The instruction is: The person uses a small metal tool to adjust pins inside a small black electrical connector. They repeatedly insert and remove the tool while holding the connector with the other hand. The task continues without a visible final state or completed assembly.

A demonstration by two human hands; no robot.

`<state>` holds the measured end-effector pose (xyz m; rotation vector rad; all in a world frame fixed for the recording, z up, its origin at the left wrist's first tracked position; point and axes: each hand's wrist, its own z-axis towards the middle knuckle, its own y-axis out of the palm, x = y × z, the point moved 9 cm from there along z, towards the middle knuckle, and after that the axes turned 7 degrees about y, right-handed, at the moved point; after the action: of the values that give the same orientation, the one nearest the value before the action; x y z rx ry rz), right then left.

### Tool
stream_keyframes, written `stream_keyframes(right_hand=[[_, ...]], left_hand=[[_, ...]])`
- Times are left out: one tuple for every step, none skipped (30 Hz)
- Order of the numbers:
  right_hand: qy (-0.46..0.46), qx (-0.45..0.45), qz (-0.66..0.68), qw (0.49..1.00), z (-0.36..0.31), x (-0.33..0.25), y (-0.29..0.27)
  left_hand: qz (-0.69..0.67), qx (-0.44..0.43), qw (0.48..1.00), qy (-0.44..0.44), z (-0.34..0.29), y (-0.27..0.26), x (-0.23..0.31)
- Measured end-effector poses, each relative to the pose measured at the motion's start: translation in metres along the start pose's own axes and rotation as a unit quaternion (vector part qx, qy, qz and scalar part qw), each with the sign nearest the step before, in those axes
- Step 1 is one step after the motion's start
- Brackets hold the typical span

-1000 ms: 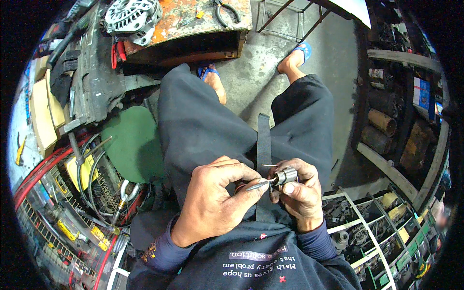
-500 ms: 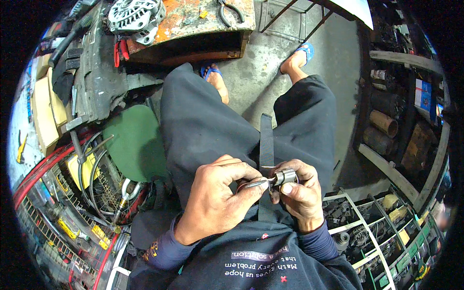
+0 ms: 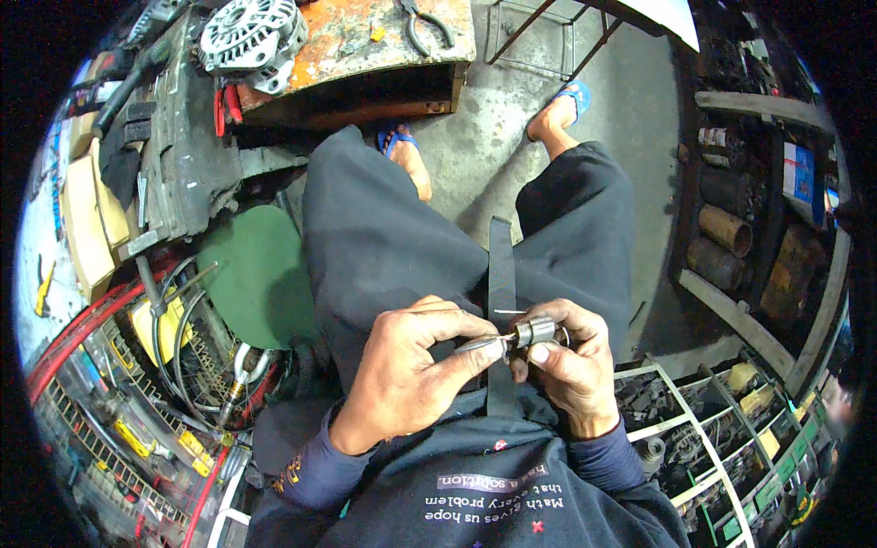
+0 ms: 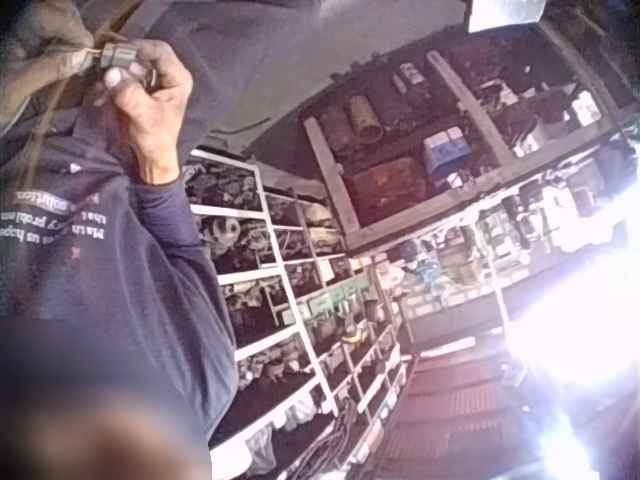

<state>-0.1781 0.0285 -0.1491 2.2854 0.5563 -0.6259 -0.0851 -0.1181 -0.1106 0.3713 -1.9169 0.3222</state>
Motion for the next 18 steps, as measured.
stream_keyframes(right_hand=[[-0.029,0.02,-0.075,0.997,-0.003,-0.011,0.003],[-0.058,0.042,-0.15,0.986,-0.007,-0.023,0.006],[-0.087,0.064,-0.222,0.969,-0.01,-0.033,0.008],[-0.156,0.044,-0.284,0.945,-0.013,-0.046,0.02],[-0.199,0.047,-0.311,0.928,-0.014,-0.056,0.031],[-0.223,0.05,-0.348,0.909,-0.018,-0.062,0.037],[-0.246,0.051,-0.384,0.888,-0.02,-0.067,0.044],[-0.26,0.055,-0.401,0.877,-0.024,-0.071,0.05],[-0.258,0.06,-0.406,0.874,-0.027,-0.072,0.053],[-0.283,0.065,-0.415,0.862,-0.03,-0.072,0.055],[-0.307,0.07,-0.424,0.849,-0.032,-0.073,0.056],[-0.304,0.069,-0.424,0.85,-0.032,-0.072,0.056],[-0.302,0.066,-0.426,0.851,-0.033,-0.072,0.056],[-0.299,0.063,-0.427,0.851,-0.033,-0.072,0.056],[-0.298,0.065,-0.423,0.853,-0.033,-0.072,0.057],[-0.296,0.068,-0.42,0.855,-0.032,-0.073,0.058],[-0.295,0.07,-0.418,0.856,-0.032,-0.073,0.058],[-0.29,0.07,-0.422,0.856,-0.032,-0.072,0.057]], left_hand=[[-0.001,-0.004,1.0,-0.005,0.0,0.001,-0.004],[-0.045,0.01,0.999,-0.027,-0.002,0.002,-0.011],[-0.089,0.022,0.995,-0.05,-0.006,0.005,-0.018],[-0.131,0.03,0.988,-0.072,-0.008,0.008,-0.025],[-0.171,0.035,0.982,-0.068,-0.011,0.01,-0.029],[-0.211,0.041,0.974,-0.066,-0.014,0.012,-0.034],[-0.25,0.049,0.965,-0.063,-0.015,0.011,-0.042],[-0.228,0.013,0.974,-0.007,-0.013,0.012,-0.041],[-0.19,0.022,0.981,0.016,-0.011,0.012,-0.04],[-0.193,0.024,0.981,0.004,-0.01,0.015,-0.041],[-0.196,0.028,0.98,-0.008,-0.01,0.018,-0.042],[-0.197,0.031,0.98,-0.017,-0.011,0.02,-0.043],[-0.199,0.036,0.979,-0.024,-0.011,0.022,-0.045],[-0.202,0.041,0.978,-0.032,-0.013,0.023,-0.047],[-0.201,0.039,0.978,-0.031,-0.014,0.023,-0.049],[-0.202,0.036,0.978,-0.03,-0.015,0.024,-0.05],[-0.203,0.034,0.978,-0.029,-0.016,0.024,-0.05],[-0.206,0.043,0.977,-0.038,-0.018,0.025,-0.051]])
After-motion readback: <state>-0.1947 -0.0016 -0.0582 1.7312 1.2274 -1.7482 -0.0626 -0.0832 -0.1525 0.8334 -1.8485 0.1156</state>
